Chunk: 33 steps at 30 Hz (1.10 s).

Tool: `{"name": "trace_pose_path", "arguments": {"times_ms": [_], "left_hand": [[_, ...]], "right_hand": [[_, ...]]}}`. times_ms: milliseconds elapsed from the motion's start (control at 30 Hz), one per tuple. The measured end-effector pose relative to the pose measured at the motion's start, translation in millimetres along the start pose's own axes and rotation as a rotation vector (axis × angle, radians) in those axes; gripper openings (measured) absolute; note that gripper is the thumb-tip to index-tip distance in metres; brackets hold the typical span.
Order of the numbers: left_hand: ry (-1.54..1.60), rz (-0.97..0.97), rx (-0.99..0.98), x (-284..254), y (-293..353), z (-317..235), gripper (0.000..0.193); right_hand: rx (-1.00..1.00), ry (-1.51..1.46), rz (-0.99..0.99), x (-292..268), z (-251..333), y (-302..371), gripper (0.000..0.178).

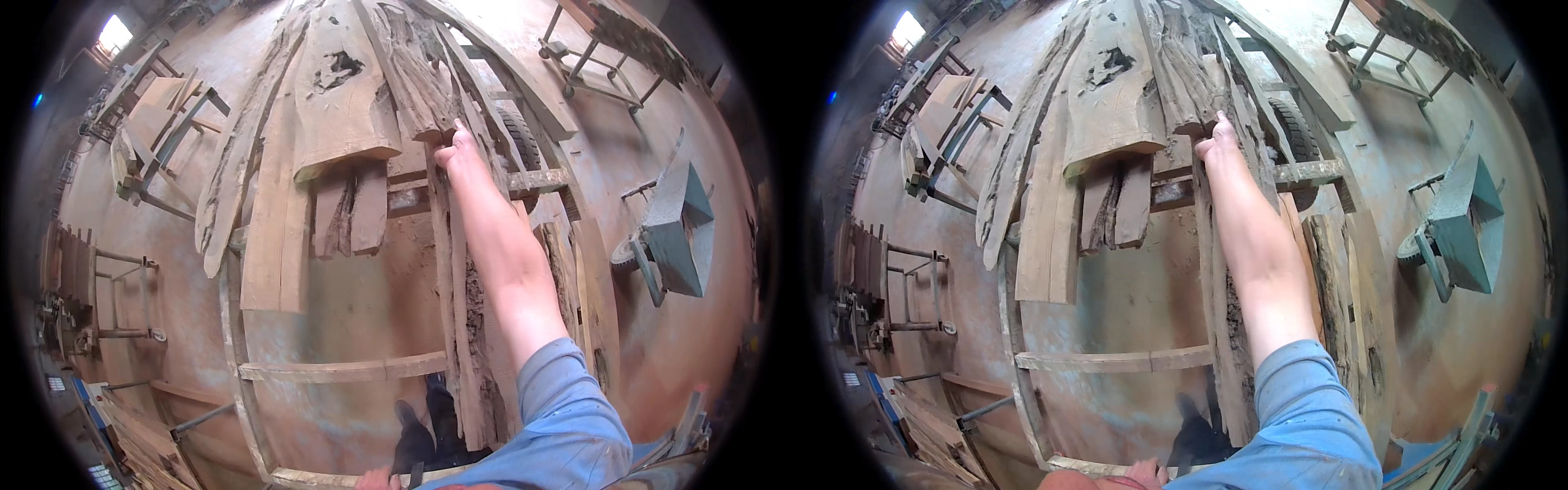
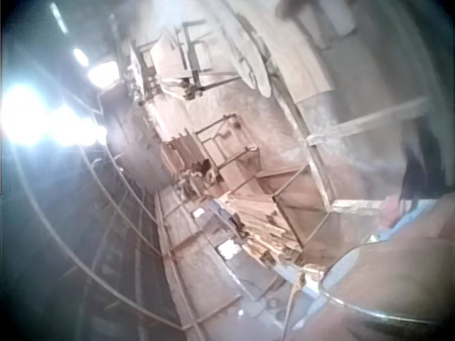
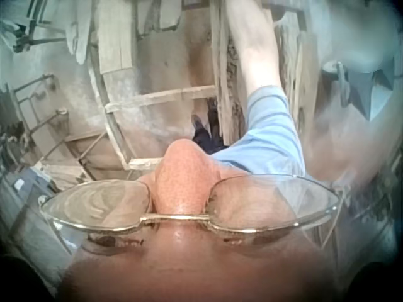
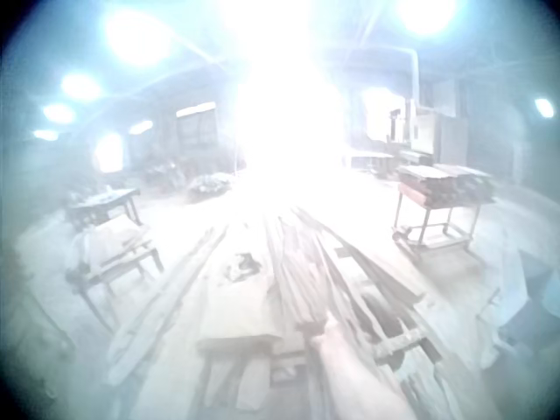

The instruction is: The person selects a piece of lumber from a pile, carries it to a table saw, and cuts it into smaller pieces. The person then measures the cut pieces with a tape measure and continues cutting additional pieces.

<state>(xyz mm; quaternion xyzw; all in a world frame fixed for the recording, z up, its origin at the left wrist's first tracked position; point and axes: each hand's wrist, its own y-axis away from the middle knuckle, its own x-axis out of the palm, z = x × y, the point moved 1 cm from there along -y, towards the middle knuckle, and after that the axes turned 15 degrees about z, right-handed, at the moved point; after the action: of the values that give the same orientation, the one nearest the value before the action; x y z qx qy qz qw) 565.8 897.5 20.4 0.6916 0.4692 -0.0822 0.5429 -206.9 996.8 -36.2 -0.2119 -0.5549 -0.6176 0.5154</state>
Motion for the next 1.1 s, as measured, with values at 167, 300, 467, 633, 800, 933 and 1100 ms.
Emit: {"name": "trace_pose_path", "arguments": {"times_ms": [167, 300, 467, 633, 800, 933, 1100], "left_hand": [[0.005, 0.012, -0.016, -3.0, -0.2, -1.6, 0.030], [0.001, 0.020, -0.033, -9.8, 2.3, -5.2, 0.031], [-0.032, 0.027, -0.056, -15.6, 8.8, -9.7, 0.032], [-0.065, -0.066, 0.053, 9.6, 16.6, 5.4, 0.029], [-0.087, -0.173, 0.118, 24.1, 19.2, 16.6, 0.035], [-0.046, -0.120, 0.095, 15.5, 21.1, 12.5, 0.043], [0.305, 0.047, 0.115, 8.3, 26.0, 24.8, 0.047]], "right_hand": [[0.061, 0.201, -0.127, 58.0, -47.7, 47.4, 0.033], [0.018, -0.024, -0.099, 46.4, -96.4, 102.3, 0.029], [0.056, -0.009, -0.060, 11.8, -111.2, 190.8, 0.030], [0.116, -0.111, -0.071, -14.8, -108.2, 303.8, 0.031], [0.169, -0.077, -0.144, -28.1, -108.1, 399.4, 0.031], [0.211, -0.120, -0.219, -39.3, -115.4, 475.6, 0.033], [0.234, -0.075, -0.177, -54.1, -115.5, 567.2, 0.038]]}}
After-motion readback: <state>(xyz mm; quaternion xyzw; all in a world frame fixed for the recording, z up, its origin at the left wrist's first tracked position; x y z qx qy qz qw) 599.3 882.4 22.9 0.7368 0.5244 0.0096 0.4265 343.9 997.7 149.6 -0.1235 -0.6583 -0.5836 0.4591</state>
